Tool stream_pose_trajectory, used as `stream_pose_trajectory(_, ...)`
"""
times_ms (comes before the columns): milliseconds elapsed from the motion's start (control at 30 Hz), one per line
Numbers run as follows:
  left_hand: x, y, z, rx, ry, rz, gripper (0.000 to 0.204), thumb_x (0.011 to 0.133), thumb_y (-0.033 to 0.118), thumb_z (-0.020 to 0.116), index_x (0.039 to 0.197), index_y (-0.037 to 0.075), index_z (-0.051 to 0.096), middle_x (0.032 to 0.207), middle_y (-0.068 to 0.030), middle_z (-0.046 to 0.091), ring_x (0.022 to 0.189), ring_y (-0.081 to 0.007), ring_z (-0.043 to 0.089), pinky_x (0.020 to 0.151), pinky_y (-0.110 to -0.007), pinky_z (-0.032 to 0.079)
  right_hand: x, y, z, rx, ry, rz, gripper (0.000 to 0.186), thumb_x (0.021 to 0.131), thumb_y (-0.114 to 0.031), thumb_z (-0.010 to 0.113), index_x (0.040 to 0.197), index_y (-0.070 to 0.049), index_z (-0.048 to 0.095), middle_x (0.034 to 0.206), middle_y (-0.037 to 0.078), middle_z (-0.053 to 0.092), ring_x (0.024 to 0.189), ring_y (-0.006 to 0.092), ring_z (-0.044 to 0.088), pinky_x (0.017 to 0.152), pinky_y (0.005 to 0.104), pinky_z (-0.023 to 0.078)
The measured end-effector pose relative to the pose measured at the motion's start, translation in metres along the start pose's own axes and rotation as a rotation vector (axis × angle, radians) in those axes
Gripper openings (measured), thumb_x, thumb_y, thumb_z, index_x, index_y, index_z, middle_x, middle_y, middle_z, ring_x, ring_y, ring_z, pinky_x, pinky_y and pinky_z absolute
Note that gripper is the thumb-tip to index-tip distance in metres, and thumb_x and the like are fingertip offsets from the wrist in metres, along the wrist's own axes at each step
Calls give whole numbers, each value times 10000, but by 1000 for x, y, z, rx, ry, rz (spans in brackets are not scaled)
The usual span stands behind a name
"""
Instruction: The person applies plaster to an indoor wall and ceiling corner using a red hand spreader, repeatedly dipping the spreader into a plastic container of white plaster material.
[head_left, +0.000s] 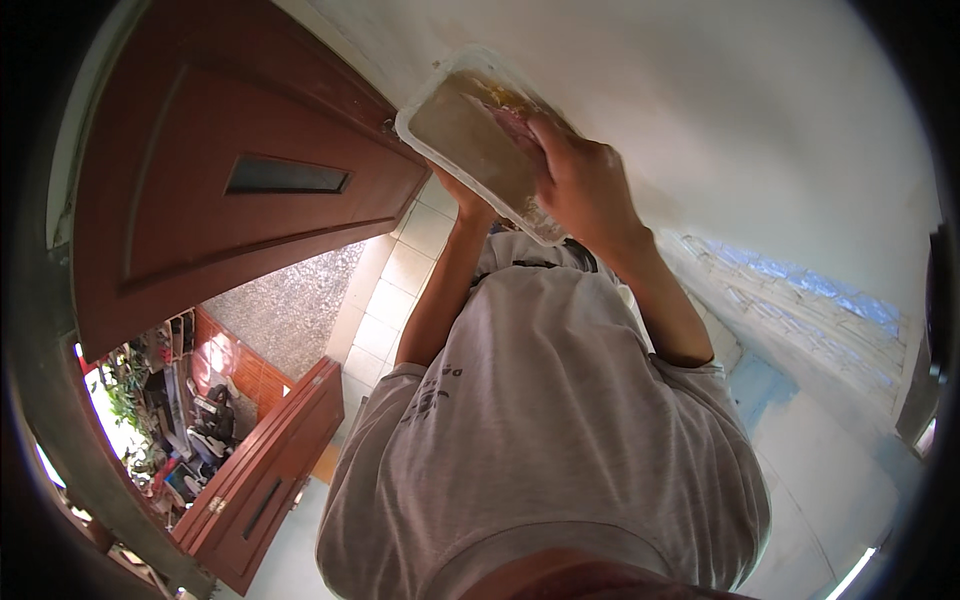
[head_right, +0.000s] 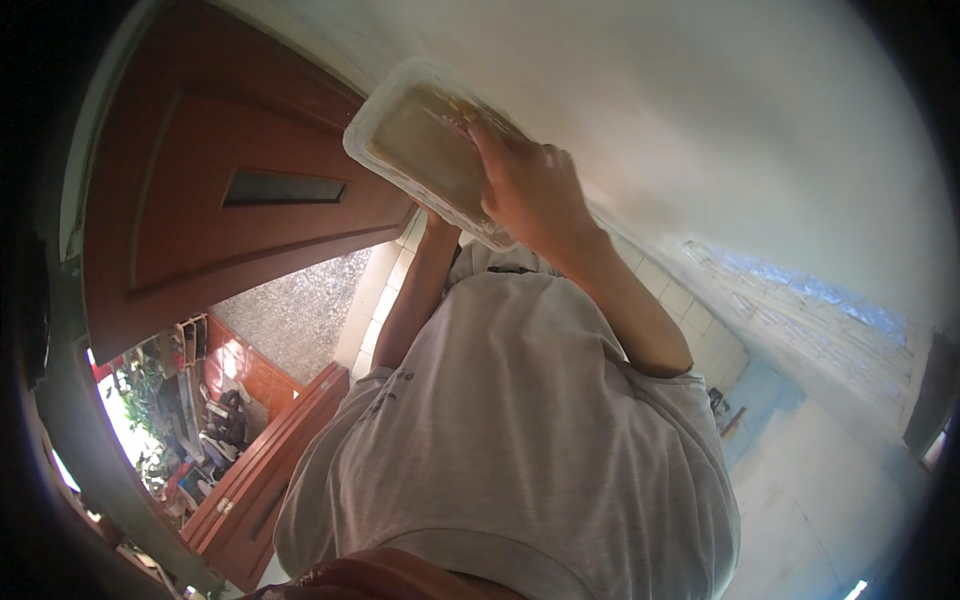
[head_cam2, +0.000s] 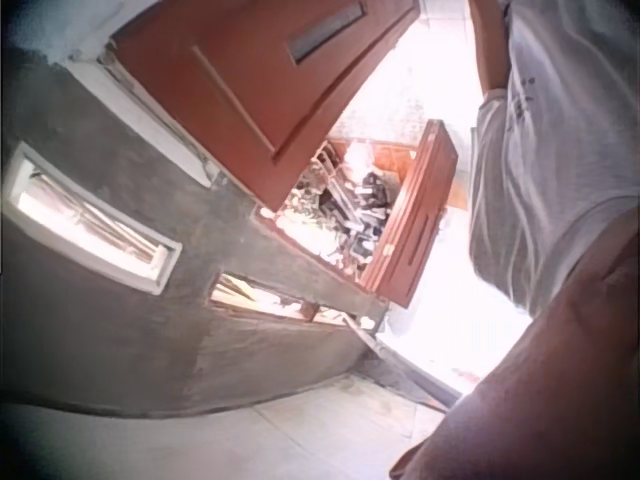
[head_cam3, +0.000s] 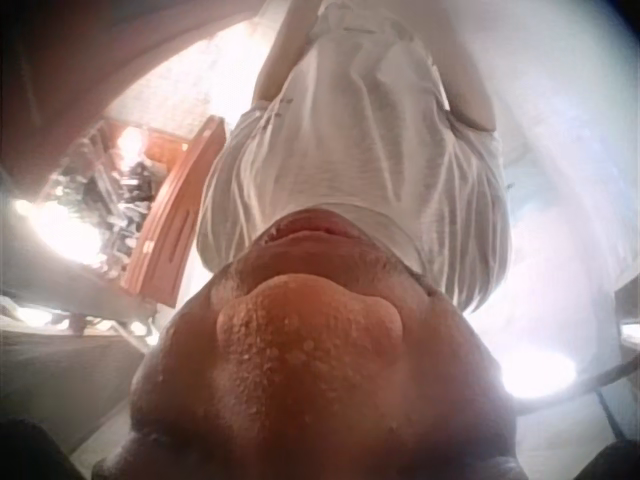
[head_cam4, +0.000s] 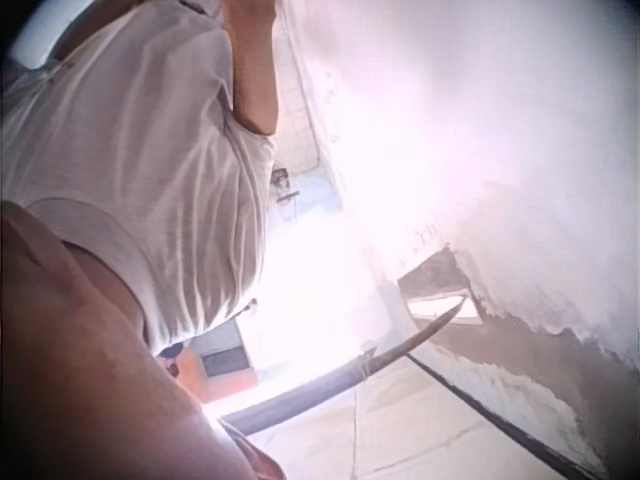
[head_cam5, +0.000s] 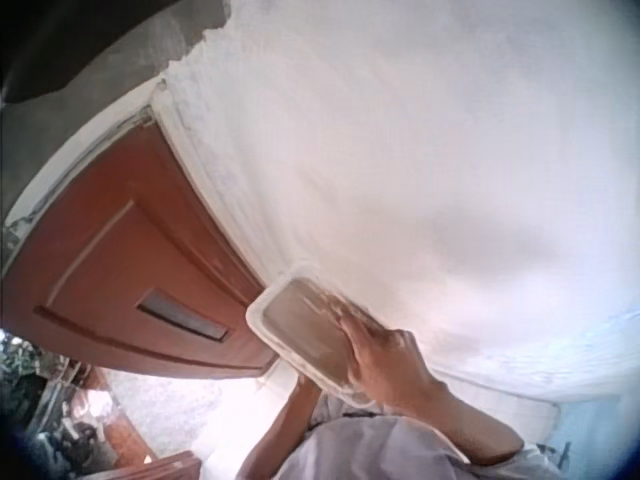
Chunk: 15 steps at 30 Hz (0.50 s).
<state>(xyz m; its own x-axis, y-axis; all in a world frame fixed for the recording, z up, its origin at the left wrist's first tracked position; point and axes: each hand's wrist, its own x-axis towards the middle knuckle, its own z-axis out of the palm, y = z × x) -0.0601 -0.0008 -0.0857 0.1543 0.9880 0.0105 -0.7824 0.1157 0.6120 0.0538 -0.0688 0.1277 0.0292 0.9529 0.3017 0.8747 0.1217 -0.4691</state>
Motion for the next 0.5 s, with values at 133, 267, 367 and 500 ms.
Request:
stream_pose_trajectory(133, -9, -3, 7, 66, -64, -7, 678, 1074, 591, 221, 1439, 61, 435, 1346, -106, 568, 1153, -231, 613, 1029, -370, 505, -5, 2, 13, 67, -7, 55, 404, 822, -54, 661, 1220, -36, 599, 833, 188, 683, 784, 366, 693, 680, 472, 568)
stream_pose_trajectory(267, -20, -13, 17, 106, 22, -13, 715, 1056, 631, 214, 1434, 66, 439, 1355, -112, 560, 1192, -242, 593, 1058, -389, 485, -5, 6, 2, 156, -181, 133, 416, 823, -31, 653, 1235, -30, 596, 888, 214, 688, 858, 395, 691, 744, 488, 572)
stream_pose_trajectory(367, -21, 5, 58, -318, 94, -191, 731, 1041, 661, 225, 1425, 80, 448, 1316, -103, 574, 1210, -244, 573, 1073, -398, 466, -3, 11, -9, 174, -80, 176, 341, 843, -8, 628, 1184, -18, 607, 885, 223, 693, 836, 404, 689, 725, 499, 558)
stream_pose_trajectory(500, -22, -1, 58, -227, 30, -217, 731, 1033, 679, 234, 1419, 100, 457, 1294, -78, 578, 1213, -227, 560, 1065, -397, 461, -9, 26, -2, 64, -81, 68, 239, 861, 6, 611, 1098, -10, 628, 850, 213, 696, 776, 399, 687, 693, 497, 552)
